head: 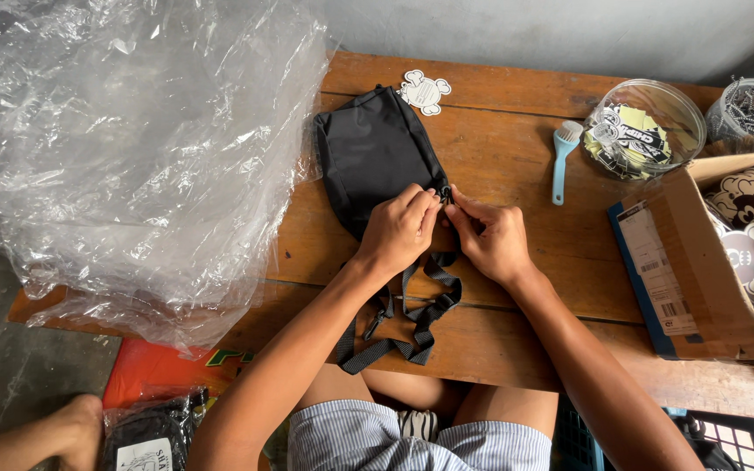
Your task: The person attaches a metal chain to a bear-shaped tag and then fastens the tag to a black bag. They manipulate the chain and tag with their hands, securing the tag to the bag's zipper pull.
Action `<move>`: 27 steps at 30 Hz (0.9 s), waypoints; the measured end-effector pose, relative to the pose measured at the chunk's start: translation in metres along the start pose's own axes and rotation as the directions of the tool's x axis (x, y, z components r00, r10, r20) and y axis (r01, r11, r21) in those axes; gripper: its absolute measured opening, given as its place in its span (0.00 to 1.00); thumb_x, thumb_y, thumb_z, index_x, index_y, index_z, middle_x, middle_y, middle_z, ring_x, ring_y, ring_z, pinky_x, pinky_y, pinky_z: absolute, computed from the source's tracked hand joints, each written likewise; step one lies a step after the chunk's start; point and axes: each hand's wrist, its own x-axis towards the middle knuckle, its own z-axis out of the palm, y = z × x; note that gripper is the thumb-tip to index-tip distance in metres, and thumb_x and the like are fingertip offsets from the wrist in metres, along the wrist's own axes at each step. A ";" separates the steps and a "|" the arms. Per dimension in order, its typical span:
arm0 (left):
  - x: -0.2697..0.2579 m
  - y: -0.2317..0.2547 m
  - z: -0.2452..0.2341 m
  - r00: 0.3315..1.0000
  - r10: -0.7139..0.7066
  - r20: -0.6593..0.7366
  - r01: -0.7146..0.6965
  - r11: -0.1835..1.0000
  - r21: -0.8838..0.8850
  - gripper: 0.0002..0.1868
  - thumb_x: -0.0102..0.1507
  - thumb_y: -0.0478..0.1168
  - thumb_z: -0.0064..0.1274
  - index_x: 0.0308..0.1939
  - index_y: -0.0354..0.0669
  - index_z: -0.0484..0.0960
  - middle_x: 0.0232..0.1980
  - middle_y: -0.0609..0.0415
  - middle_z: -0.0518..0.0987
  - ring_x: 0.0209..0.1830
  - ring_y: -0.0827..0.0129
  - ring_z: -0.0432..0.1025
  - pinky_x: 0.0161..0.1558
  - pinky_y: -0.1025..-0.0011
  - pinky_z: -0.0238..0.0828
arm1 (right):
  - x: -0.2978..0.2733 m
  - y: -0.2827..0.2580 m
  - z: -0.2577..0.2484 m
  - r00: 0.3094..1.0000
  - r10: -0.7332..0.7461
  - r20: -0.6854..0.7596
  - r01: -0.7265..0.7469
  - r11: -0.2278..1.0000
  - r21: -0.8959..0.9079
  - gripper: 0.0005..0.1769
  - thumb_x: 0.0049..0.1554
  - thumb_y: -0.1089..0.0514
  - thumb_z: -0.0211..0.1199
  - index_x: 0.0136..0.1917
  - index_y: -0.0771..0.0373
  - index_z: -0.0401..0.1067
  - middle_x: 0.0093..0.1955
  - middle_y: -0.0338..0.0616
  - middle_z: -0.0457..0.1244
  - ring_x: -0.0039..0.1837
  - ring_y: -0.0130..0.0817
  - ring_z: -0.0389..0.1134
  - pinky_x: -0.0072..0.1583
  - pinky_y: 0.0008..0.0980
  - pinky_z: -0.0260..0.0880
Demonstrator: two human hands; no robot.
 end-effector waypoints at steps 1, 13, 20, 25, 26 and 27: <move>-0.001 0.000 0.000 1.000 -0.002 0.000 0.002 1.000 0.000 0.11 0.65 0.32 0.55 0.28 0.43 0.74 0.26 0.57 0.69 0.25 0.63 0.77 0.25 0.75 0.74 | -0.001 0.003 0.001 1.000 0.001 0.002 -0.001 1.000 0.000 0.15 0.60 0.59 0.67 0.61 0.61 0.81 0.28 0.54 0.67 0.35 0.42 0.72 0.35 0.34 0.62; 0.008 -0.007 -0.008 0.995 -0.088 0.050 0.094 0.983 -0.155 0.06 0.66 0.32 0.56 0.33 0.39 0.78 0.33 0.52 0.78 0.40 0.58 0.82 0.35 0.70 0.80 | 0.003 -0.015 -0.002 0.997 0.066 0.042 -0.068 0.996 0.052 0.14 0.63 0.57 0.63 0.58 0.65 0.79 0.29 0.43 0.69 0.31 0.34 0.69 0.38 0.35 0.68; 0.019 -0.001 -0.033 0.974 -0.036 0.226 0.054 0.996 -0.074 0.07 0.70 0.37 0.51 0.52 0.45 0.80 0.45 0.55 0.80 0.46 0.59 0.80 0.43 0.66 0.80 | 0.007 -0.021 -0.011 0.992 -0.124 -0.023 0.119 0.981 -0.156 0.11 0.66 0.59 0.58 0.59 0.56 0.78 0.41 0.46 0.64 0.48 0.53 0.70 0.48 0.44 0.71; 0.015 -0.007 -0.029 0.969 0.005 0.246 0.010 0.998 -0.060 0.08 0.70 0.36 0.51 0.51 0.45 0.83 0.47 0.55 0.79 0.45 0.62 0.79 0.44 0.68 0.79 | 0.006 -0.013 -0.023 0.966 -0.255 -0.039 0.215 0.879 -0.426 0.24 0.61 0.55 0.66 0.70 0.57 0.70 0.43 0.45 0.53 0.49 0.52 0.64 0.50 0.47 0.69; 0.014 -0.006 -0.029 0.968 -0.006 0.252 0.023 0.998 -0.065 0.07 0.70 0.38 0.52 0.49 0.46 0.83 0.46 0.56 0.79 0.45 0.62 0.79 0.44 0.68 0.79 | 0.005 -0.018 -0.028 0.942 -0.328 -0.071 0.260 0.847 -0.464 0.24 0.60 0.53 0.68 0.69 0.56 0.71 0.47 0.44 0.55 0.50 0.47 0.62 0.51 0.44 0.65; 0.015 -0.006 -0.030 0.967 -0.015 0.256 0.034 0.997 -0.067 0.06 0.70 0.40 0.53 0.48 0.48 0.84 0.46 0.57 0.79 0.45 0.62 0.79 0.43 0.68 0.79 | 0.006 -0.023 -0.032 0.910 -0.404 -0.099 0.304 0.809 -0.502 0.24 0.59 0.51 0.70 0.67 0.55 0.73 0.50 0.42 0.57 0.50 0.43 0.59 0.51 0.41 0.61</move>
